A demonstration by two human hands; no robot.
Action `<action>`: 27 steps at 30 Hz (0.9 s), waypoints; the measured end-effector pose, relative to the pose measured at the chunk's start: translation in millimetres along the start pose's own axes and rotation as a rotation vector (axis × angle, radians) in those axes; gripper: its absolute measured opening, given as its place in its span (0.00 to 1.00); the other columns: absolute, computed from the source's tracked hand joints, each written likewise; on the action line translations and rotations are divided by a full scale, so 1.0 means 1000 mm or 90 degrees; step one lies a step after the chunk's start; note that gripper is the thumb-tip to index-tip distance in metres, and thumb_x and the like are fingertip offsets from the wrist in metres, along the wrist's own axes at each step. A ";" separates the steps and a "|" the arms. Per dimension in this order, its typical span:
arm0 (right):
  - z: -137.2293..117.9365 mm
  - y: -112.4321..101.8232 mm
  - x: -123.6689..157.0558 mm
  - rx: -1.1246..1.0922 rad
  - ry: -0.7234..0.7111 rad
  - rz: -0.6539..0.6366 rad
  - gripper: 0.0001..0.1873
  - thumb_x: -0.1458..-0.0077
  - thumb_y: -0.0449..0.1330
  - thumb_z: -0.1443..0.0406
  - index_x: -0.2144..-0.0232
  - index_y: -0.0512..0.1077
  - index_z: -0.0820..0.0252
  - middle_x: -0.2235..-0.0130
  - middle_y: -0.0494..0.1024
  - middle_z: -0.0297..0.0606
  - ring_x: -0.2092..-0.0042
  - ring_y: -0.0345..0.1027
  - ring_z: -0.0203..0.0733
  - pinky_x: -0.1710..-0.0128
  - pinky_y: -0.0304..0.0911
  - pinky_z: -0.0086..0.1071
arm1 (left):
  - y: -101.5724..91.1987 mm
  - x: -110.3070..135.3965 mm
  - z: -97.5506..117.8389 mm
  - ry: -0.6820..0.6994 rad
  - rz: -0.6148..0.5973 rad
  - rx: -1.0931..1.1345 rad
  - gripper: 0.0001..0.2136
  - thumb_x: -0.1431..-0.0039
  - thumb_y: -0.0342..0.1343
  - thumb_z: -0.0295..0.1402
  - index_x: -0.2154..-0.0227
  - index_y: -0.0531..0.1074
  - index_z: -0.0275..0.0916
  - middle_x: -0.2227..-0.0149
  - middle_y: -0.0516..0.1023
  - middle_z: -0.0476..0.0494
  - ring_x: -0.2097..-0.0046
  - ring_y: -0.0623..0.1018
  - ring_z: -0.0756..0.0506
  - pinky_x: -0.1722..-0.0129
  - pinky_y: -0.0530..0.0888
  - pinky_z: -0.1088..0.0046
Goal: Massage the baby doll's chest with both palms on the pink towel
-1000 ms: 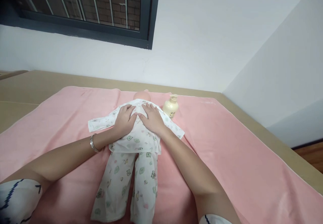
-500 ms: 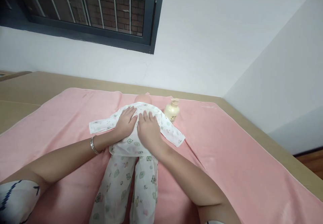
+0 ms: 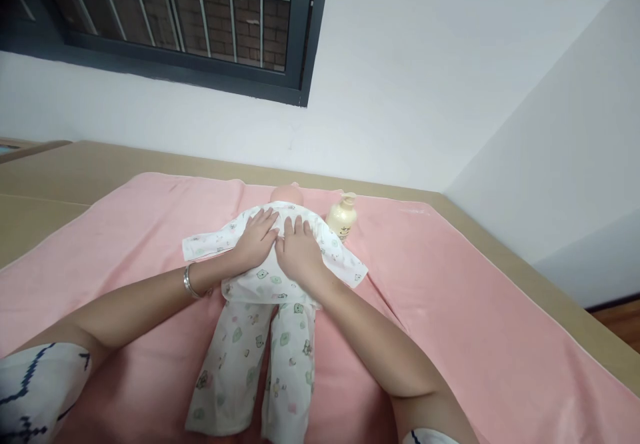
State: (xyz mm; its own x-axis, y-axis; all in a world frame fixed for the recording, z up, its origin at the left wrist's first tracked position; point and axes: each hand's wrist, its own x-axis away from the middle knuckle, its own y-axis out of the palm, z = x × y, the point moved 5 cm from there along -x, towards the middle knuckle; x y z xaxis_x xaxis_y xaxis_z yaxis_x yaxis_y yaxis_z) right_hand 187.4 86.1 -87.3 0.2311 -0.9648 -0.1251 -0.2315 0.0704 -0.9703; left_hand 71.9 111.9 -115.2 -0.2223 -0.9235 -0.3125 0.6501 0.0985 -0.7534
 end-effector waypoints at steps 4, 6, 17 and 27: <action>-0.013 -0.011 0.014 0.038 -0.003 -0.045 0.30 0.33 0.42 0.62 0.33 0.55 0.72 0.32 0.55 0.61 0.32 0.51 0.62 0.34 0.51 0.51 | -0.003 -0.010 -0.002 0.000 -0.021 -0.015 0.24 0.30 0.37 0.35 0.36 0.62 0.34 0.32 0.59 0.36 0.29 0.55 0.36 0.32 0.53 0.46; -0.008 -0.014 0.009 0.007 -0.004 -0.050 0.30 0.32 0.40 0.61 0.33 0.56 0.70 0.32 0.56 0.59 0.32 0.52 0.60 0.35 0.52 0.51 | -0.002 -0.008 -0.001 0.005 -0.009 -0.041 0.24 0.30 0.36 0.34 0.36 0.61 0.33 0.32 0.59 0.36 0.30 0.56 0.36 0.31 0.53 0.47; 0.022 0.006 -0.024 -0.043 -0.049 0.082 0.30 0.32 0.41 0.60 0.35 0.59 0.74 0.33 0.58 0.56 0.30 0.49 0.54 0.30 0.43 0.48 | 0.003 0.007 0.009 0.056 0.053 -0.087 0.23 0.33 0.40 0.30 0.38 0.65 0.34 0.33 0.62 0.36 0.31 0.58 0.36 0.32 0.57 0.50; 0.022 0.009 -0.024 -0.059 -0.065 0.113 0.30 0.32 0.42 0.59 0.36 0.61 0.72 0.34 0.62 0.55 0.32 0.52 0.53 0.31 0.46 0.50 | 0.002 0.005 0.005 0.054 0.045 -0.069 0.23 0.34 0.41 0.31 0.39 0.65 0.33 0.33 0.62 0.35 0.31 0.59 0.35 0.32 0.56 0.48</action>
State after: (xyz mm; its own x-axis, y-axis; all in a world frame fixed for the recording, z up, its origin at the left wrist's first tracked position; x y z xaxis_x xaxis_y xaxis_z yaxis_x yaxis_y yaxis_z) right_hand 200.2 115.5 -97.8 0.2724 -0.9082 -0.3177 -0.3626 0.2089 -0.9082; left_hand 75.9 105.5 -115.5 -0.2420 -0.8786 -0.4118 0.5848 0.2066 -0.7844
